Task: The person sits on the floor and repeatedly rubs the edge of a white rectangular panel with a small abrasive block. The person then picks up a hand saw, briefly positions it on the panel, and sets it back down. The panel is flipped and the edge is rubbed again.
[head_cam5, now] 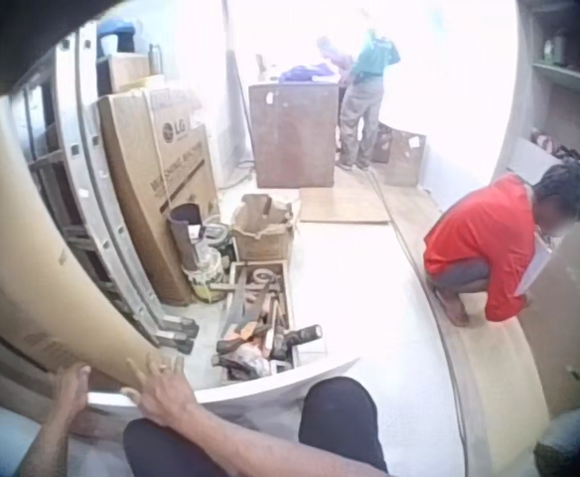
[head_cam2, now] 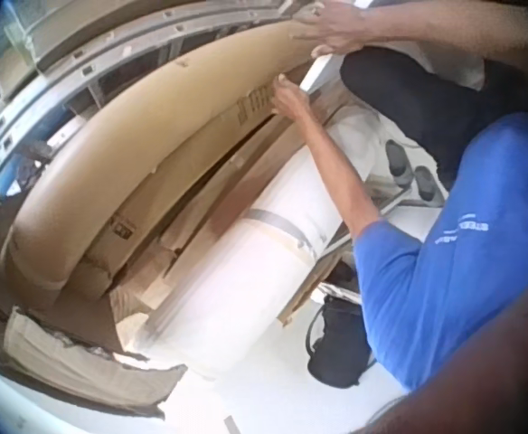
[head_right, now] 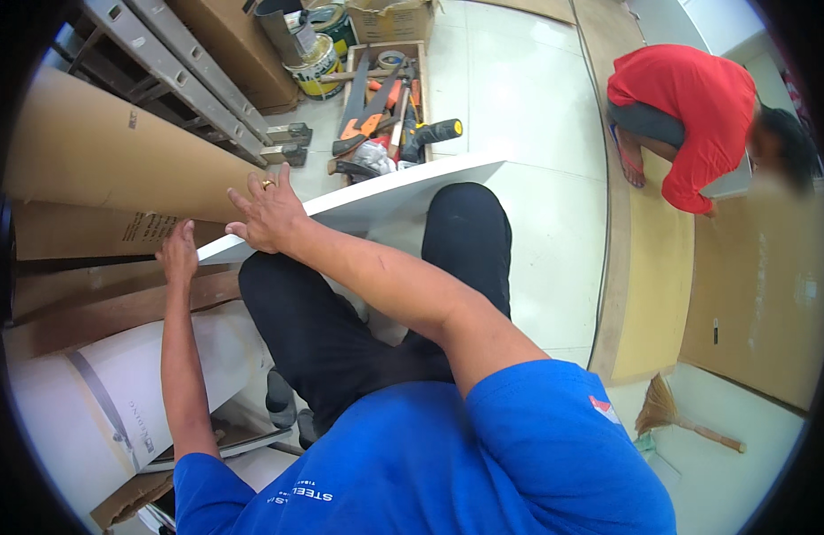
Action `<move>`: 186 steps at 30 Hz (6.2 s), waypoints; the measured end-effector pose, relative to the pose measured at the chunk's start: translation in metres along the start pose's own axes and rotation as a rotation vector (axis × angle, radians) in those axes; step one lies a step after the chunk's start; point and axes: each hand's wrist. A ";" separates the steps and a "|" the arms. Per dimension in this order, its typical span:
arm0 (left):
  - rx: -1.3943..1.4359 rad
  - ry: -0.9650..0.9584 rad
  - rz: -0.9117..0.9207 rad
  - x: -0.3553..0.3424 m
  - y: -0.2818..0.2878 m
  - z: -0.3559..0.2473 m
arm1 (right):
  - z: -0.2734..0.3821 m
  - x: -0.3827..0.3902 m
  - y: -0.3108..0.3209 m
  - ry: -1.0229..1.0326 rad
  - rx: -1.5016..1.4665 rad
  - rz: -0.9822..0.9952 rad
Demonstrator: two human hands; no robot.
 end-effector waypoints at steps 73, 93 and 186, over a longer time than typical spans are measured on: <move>0.242 -0.085 -0.170 0.026 0.007 -0.083 | -0.356 0.134 0.147 -0.392 -0.031 -0.088; 0.449 -0.089 -0.243 0.094 -0.043 -0.077 | -0.131 0.094 0.073 0.299 0.365 0.090; 0.814 -0.151 -0.110 0.232 0.296 -0.059 | -0.269 0.242 0.158 -0.742 -0.968 -0.645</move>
Point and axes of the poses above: each hand's wrist, its own x-axis away from the middle knuckle, its own y-axis out of the back of the hand, z = x × y, and after that the axes turned 7 degrees about -y, right-handed
